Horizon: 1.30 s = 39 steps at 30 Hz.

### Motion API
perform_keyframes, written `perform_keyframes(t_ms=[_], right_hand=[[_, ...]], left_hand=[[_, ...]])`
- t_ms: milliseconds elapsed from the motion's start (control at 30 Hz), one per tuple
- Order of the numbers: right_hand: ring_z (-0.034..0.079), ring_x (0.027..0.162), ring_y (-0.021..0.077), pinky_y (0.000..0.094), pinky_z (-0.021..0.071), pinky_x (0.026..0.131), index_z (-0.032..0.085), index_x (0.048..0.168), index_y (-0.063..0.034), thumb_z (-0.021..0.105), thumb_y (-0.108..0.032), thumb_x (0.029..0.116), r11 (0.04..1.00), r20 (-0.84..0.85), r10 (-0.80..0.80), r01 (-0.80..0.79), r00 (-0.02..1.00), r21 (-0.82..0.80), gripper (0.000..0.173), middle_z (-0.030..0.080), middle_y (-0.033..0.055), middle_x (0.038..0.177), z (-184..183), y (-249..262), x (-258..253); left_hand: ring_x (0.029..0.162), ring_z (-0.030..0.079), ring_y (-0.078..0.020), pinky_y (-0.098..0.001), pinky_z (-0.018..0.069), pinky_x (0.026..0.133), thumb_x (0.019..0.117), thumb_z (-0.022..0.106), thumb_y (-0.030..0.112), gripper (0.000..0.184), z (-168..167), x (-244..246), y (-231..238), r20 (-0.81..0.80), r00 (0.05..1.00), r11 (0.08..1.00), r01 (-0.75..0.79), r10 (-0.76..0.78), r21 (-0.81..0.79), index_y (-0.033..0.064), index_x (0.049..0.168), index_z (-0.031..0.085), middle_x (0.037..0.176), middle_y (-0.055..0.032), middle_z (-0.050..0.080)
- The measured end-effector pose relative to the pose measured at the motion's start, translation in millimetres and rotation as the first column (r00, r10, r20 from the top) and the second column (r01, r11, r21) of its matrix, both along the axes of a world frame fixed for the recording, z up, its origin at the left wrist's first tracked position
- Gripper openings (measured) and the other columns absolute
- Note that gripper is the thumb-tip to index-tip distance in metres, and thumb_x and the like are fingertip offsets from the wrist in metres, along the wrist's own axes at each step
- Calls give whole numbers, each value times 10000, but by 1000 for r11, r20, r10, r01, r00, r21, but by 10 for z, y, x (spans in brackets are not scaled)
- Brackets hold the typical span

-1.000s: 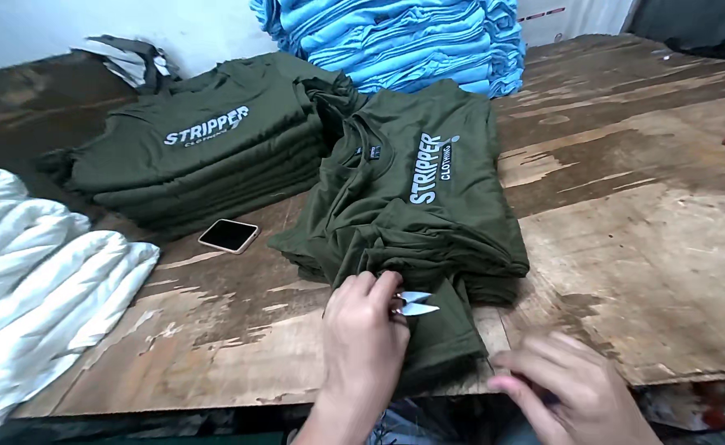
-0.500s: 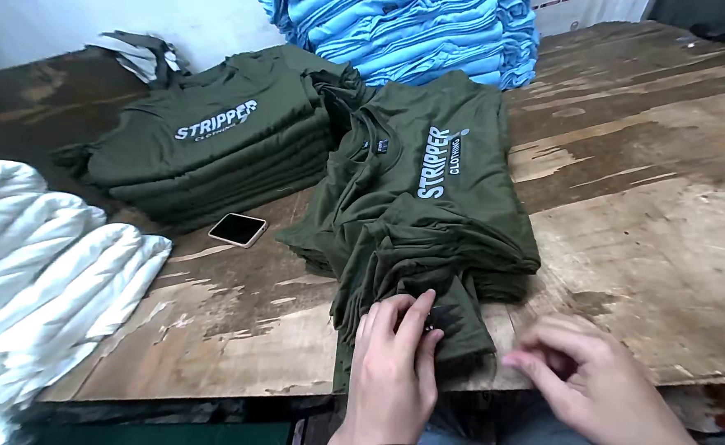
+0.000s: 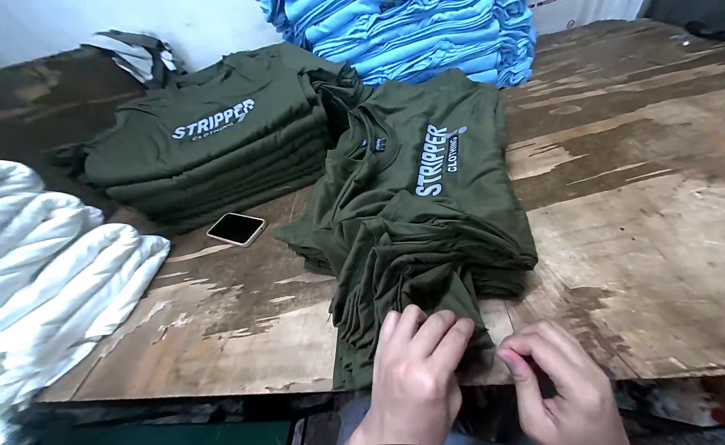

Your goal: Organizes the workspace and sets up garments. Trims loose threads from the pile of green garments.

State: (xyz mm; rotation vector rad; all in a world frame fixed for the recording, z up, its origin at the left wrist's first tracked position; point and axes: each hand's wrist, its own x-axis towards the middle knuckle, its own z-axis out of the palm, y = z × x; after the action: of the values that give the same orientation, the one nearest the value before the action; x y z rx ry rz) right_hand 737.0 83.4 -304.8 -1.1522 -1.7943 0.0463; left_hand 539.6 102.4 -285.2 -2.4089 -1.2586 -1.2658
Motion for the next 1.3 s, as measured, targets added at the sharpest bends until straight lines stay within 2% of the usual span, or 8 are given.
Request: perform_keyframes(t_ms=[433,567,667,833,1000,1100,1167,1300], right_hand=[[610,1050,132,370,473,934,627,842,-236,641,-513,921,997,74,29,-34,997,65,289,669,-21,1052,-83,69,28],[598,1081,162,379,462,957,722,1100,-312,695,-426,945,976,147,21,-52,989,211,195,652,-1,1117,-142,182,-74],[579,1093,133,375,427,996,760,990,-359,671,-354,977,974,145,186,-201,972,102,90,671,-52,1056,-64,211,75],[641,928,194,494,445,908,702,699,-234,622,-757,849,985,343,107,-52,933,-166,549,703,-4,921,165,112,300],[683,989,121,286,595,859,698,1052,-104,789,-330,865,1000,-174,19,-18,985,8,308,705,47,1037,14,163,-282],[750,888,119,267,635,801,692,1145,-34,635,22,959,951,-647,241,-308,723,11,203,780,46,976,-30,382,-484],[712,905,127,270,600,836,639,1233,-54,566,-41,1021,910,-739,263,-414,620,-23,225,739,43,975,-15,460,-492],[639,1000,86,245,586,817,670,1289,-161,811,-374,879,960,-360,258,-279,897,-6,484,635,20,1170,-55,410,-465]], left_hand=[[896,642,-122,-355,462,772,983,617,183,194,-156,-199,11,87,996,999,-10,13,-33,253,1057,781,1044,72,754],[987,650,-130,-371,513,847,996,634,325,245,-122,-324,23,171,985,991,28,-5,-132,204,1172,753,1086,18,721],[953,631,-147,-391,508,830,905,709,566,506,-157,-362,19,134,990,985,58,-36,-163,227,1280,706,1030,-6,680],[832,603,-104,-322,460,753,896,647,228,144,-220,-334,-26,136,986,986,109,-92,-123,238,967,771,864,57,673],[915,667,-75,-291,539,805,926,577,97,190,-62,-370,57,313,939,954,215,-143,-207,162,995,743,1036,52,751],[811,667,-20,-206,581,719,936,576,58,186,-11,-356,160,417,909,939,166,-27,-302,121,1022,728,923,62,720],[777,672,-25,-202,576,681,940,600,48,179,28,-352,245,497,865,900,169,60,-402,141,1038,718,891,63,721],[708,662,-73,-232,556,626,944,640,83,141,109,-361,328,562,817,831,220,130,-511,158,1022,730,819,45,714]])
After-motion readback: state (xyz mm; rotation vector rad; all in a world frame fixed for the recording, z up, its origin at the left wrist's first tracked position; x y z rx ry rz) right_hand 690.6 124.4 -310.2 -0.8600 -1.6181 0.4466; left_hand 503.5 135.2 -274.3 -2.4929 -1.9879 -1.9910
